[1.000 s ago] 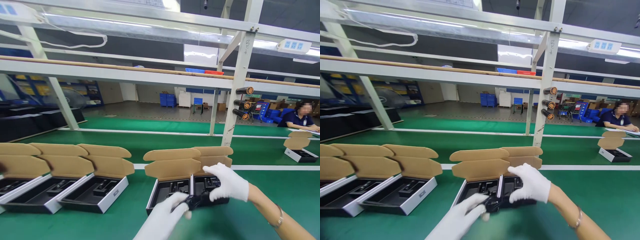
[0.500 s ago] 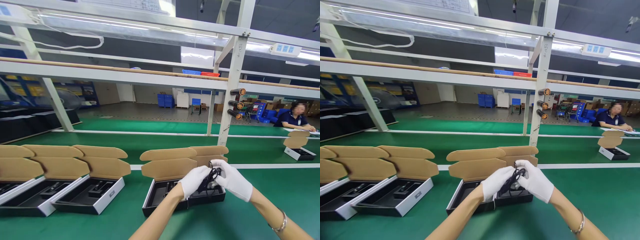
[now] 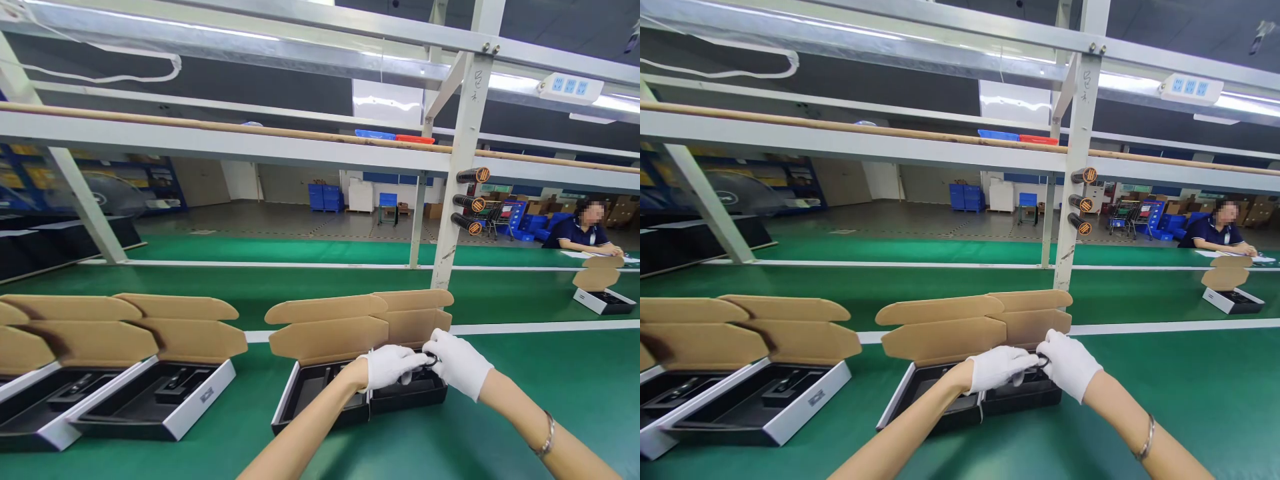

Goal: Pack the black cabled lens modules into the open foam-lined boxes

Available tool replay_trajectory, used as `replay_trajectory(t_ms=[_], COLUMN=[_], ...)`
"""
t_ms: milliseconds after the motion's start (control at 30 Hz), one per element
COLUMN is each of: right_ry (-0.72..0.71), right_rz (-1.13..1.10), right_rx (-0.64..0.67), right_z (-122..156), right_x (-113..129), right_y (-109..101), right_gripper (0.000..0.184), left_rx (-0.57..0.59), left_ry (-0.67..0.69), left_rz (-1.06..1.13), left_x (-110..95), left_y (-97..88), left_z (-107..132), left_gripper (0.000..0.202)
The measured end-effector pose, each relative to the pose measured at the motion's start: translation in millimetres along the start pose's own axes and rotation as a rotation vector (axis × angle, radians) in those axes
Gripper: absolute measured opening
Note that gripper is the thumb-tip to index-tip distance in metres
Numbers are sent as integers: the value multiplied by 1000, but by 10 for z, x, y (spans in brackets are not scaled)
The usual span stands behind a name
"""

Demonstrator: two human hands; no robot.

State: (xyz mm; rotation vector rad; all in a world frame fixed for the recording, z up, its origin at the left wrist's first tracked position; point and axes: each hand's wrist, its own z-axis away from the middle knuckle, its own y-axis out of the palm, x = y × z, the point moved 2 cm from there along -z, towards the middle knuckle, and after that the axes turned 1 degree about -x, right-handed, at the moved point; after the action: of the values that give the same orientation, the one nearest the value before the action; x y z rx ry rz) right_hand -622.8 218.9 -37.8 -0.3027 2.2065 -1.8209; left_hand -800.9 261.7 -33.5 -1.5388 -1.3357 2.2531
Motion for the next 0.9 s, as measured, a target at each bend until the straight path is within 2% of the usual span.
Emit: replay_trajectory(t_ms=[133, 233, 300, 400, 467, 533, 600, 667, 733, 800, 867, 900], right_ry=[-42, -43, -48, -98, -129, -151, -152, -115, -38, 58, 171, 235], right_rz=[60, 64, 82, 63, -6, -103, -147, -93, -29, -24, -48, -53], right_rx=[236, 318, 355, 424, 412, 303, 223, 235, 251, 228, 213, 219], right_z=[-94, -175, -219, -230, -196, -148, -86, 1, 143, 369, 663, 813], right_x=[-26, 3, 6, -57, -105, -87, 19, 163, 243, 176, -62, -234], right_y=[224, 334, 325, 195, 94, 62, 162, 374, 594, 737, 785, 777], right_gripper=[26, 27, 23, 17, 18, 25, 34, 34, 28, 28, 31, 33], left_rx=[-44, -113, -157, -170, -168, -174, -183, -216, -288, -392, -493, -555], left_ry=[1, -23, 0, 47, 51, 53, 66, 86, 112, 113, 43, 3], left_rz=[-247, -425, -534, -652, -706, -745, -764, -765, -764, -775, -801, -798], left_x=[205, 294, 311, 339, 376, 401, 385, 338, 327, 445, 737, 925], left_y=[201, 361, 453, 568, 619, 644, 647, 626, 577, 489, 354, 268], left_z=[-89, -82, -23, 78, 98, 72, 39, 66, 211, 486, 850, 1045], left_gripper=[41, 38, 40, 37, 34, 30, 26, 24, 29, 51, 67, 64])
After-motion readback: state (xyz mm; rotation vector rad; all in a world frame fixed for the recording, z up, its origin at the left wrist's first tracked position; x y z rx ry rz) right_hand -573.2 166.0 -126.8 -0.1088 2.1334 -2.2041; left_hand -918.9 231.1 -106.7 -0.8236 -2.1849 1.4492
